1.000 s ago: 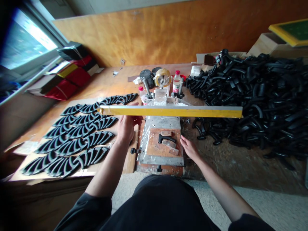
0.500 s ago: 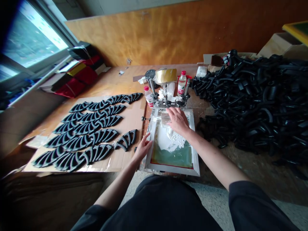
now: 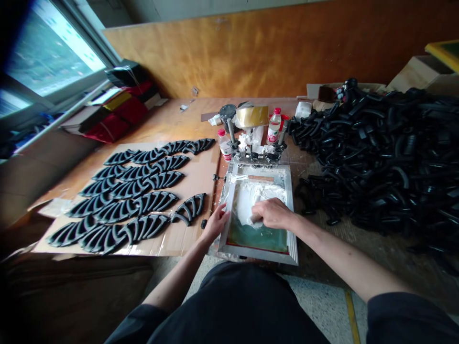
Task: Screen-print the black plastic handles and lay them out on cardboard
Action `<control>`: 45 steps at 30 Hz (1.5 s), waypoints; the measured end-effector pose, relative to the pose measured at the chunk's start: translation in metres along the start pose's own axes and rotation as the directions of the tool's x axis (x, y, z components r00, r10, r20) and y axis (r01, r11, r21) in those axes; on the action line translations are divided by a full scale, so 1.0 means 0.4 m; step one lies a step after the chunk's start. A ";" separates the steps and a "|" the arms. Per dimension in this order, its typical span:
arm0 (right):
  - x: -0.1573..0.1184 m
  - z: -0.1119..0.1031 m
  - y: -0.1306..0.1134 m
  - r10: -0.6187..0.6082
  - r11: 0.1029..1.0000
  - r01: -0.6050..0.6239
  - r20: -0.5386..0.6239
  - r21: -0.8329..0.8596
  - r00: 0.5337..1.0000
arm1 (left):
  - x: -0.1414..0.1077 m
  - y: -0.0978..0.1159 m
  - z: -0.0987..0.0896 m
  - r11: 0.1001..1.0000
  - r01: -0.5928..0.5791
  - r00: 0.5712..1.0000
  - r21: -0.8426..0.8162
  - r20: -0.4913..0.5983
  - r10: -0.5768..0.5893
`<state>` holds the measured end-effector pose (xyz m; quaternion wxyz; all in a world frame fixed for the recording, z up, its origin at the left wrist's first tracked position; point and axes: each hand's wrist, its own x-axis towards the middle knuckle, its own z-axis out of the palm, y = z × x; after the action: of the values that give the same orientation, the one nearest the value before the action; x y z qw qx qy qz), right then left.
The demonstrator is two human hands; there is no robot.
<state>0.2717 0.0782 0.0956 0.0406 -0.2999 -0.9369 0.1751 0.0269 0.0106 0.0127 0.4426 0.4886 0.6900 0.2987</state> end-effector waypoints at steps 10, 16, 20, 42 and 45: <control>-0.004 0.047 -0.014 0.014 0.999 -0.006 -0.161 0.052 0.987 | -0.012 0.041 -0.022 0.997 0.007 1.000 -0.083 -0.009 -0.008; 0.135 -0.105 0.074 0.256 0.965 -0.215 -0.377 0.147 0.890 | -0.054 0.149 -0.091 0.978 -0.005 0.999 -0.211 0.051 0.016; 0.064 -0.193 0.229 0.499 0.864 -0.342 -0.544 0.369 0.674 | -0.063 0.271 -0.132 0.915 -0.049 0.998 -0.400 0.016 0.061; -0.034 0.119 -0.012 0.230 0.939 -0.154 -0.229 0.308 0.946 | -0.161 0.092 0.045 0.664 0.270 0.954 -0.697 0.103 -0.280; -0.089 0.111 0.177 0.536 0.844 -0.524 -0.222 0.115 0.815 | -0.134 0.001 -0.062 0.770 0.184 0.932 -0.610 -0.141 -0.334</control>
<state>0.3317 0.0979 0.0300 0.1129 -0.5670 -0.7994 0.1636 0.0117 -0.0391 0.0407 0.5216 0.1870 0.6731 0.4897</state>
